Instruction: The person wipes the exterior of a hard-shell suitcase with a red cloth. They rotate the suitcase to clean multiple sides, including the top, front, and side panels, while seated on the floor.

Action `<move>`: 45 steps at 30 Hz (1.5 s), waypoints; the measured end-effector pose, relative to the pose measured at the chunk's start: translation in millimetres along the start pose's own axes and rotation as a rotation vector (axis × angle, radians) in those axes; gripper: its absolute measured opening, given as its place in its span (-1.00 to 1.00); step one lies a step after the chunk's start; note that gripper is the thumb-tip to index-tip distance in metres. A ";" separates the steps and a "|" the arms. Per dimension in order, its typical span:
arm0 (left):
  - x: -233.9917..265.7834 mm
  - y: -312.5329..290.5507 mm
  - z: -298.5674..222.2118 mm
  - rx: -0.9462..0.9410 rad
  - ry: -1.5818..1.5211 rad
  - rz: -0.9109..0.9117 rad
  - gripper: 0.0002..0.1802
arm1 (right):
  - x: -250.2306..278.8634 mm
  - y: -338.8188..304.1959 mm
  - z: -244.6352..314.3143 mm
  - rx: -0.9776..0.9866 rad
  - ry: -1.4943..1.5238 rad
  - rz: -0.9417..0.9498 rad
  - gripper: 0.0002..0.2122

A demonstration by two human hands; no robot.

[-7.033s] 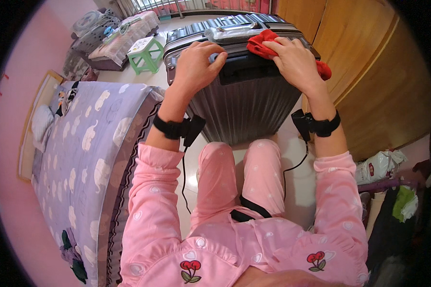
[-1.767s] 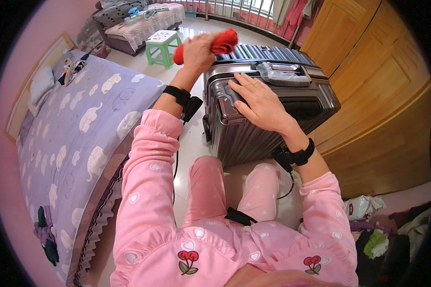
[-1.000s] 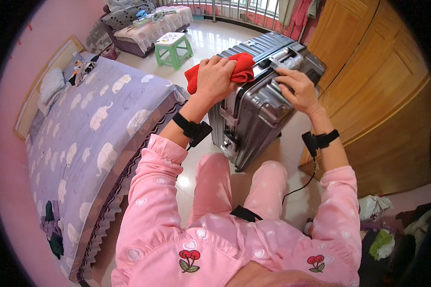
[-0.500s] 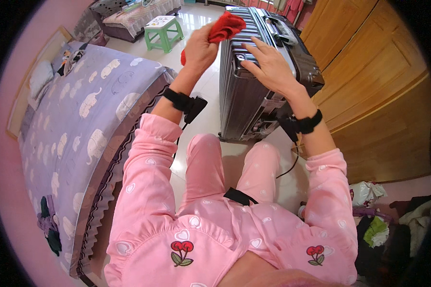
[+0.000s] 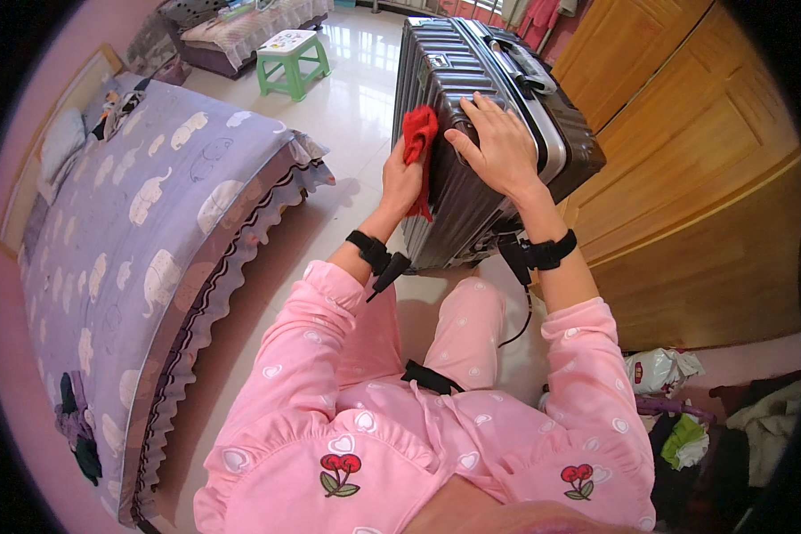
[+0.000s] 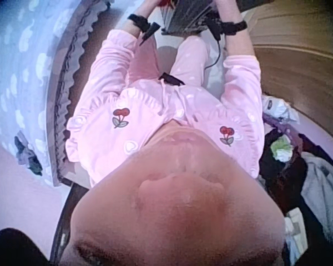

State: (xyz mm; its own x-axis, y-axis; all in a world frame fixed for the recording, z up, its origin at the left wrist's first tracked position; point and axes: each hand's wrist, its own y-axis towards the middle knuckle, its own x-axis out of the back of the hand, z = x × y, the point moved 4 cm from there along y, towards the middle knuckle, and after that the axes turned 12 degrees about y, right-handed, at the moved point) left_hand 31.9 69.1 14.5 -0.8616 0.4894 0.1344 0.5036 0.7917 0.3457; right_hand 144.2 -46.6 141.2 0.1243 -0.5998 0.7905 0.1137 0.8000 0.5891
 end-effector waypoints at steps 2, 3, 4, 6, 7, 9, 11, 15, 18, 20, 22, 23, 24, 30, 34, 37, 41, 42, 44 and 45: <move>0.0 25.4 -32.7 -0.210 -0.042 -0.076 -0.50 | 2.5 0.6 3.6 0.013 0.008 -0.011 -0.29; -1.6 40.0 -52.0 -0.357 -0.067 -0.087 -0.49 | 3.5 0.8 4.5 -0.007 0.001 0.003 -0.29; -2.0 54.0 -69.4 -0.486 -0.082 -0.096 -0.48 | 6.0 0.5 7.4 0.026 0.004 -0.007 -0.30; -2.4 73.7 -93.5 -0.672 0.112 -0.024 -0.47 | 10.2 -1.7 11.0 0.037 -0.008 0.018 -0.31; -2.1 70.9 -94.9 -0.674 0.405 -0.130 -0.49 | 14.0 -4.7 11.9 0.032 0.088 0.019 -0.34; 0.7 71.7 -92.6 -0.709 0.397 -0.156 -0.49 | 16.1 -8.1 13.2 0.009 0.054 0.043 -0.37; 2.8 67.0 -74.9 -0.658 0.160 -0.142 -0.53 | 18.7 -11.5 16.2 0.055 0.039 0.004 -0.39; -12.5 35.6 0.3 -0.196 -0.091 -0.172 -0.47 | 19.3 -17.2 18.5 0.108 0.031 -0.054 -0.40; -25.2 -17.1 66.2 0.241 0.030 -0.115 -0.43 | 19.2 -20.1 18.5 0.111 0.035 -0.057 -0.41; -30.5 -45.5 91.6 0.461 -0.059 -0.098 -0.46 | 20.2 -21.2 18.7 0.120 0.031 -0.068 -0.41; -32.6 -52.7 90.2 0.538 -0.148 -0.101 -0.48 | 20.6 -22.1 19.6 0.129 0.021 -0.066 -0.42; -31.4 -45.0 78.7 0.497 -0.194 -0.118 -0.50 | 20.5 -22.7 20.5 0.135 0.021 -0.070 -0.42; -29.2 -33.2 62.8 0.466 -0.229 -0.126 -0.51 | 20.3 -23.1 21.3 0.138 0.023 -0.073 -0.42; -19.5 64.1 -55.6 -0.408 -0.181 -0.209 -0.55 | 17.4 -23.1 25.3 0.147 0.013 -0.096 -0.45; -24.2 72.5 -2.8 -0.070 -0.350 -0.228 -0.51 | 16.6 -22.1 27.3 0.165 0.020 -0.129 -0.48; -35.3 31.9 62.3 0.188 -0.243 -0.190 -0.46 | 16.0 -22.3 27.4 0.154 0.014 -0.133 -0.49; -44.6 -40.8 99.9 0.464 -0.144 -0.117 -0.46 | 16.1 -25.0 28.0 0.152 0.014 -0.159 -0.49; -41.9 -49.2 93.6 0.458 -0.204 -0.117 -0.46 | 15.7 -25.9 28.4 0.157 0.025 -0.169 -0.49; -35.2 -60.3 71.1 0.575 -0.311 -0.045 -0.47 | 14.7 -27.6 29.7 0.193 0.035 -0.190 -0.51; -31.3 -56.4 51.9 0.557 -0.330 -0.035 -0.47 | 14.2 -28.4 29.9 0.203 0.026 -0.194 -0.51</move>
State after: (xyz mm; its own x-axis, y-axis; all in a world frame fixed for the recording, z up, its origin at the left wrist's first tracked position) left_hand 33.7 28.1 -57.5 -0.8582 0.4765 -0.1911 0.5093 0.8367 -0.2012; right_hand 113.3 -77.3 140.8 0.1451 -0.7402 0.6565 -0.0619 0.6554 0.7527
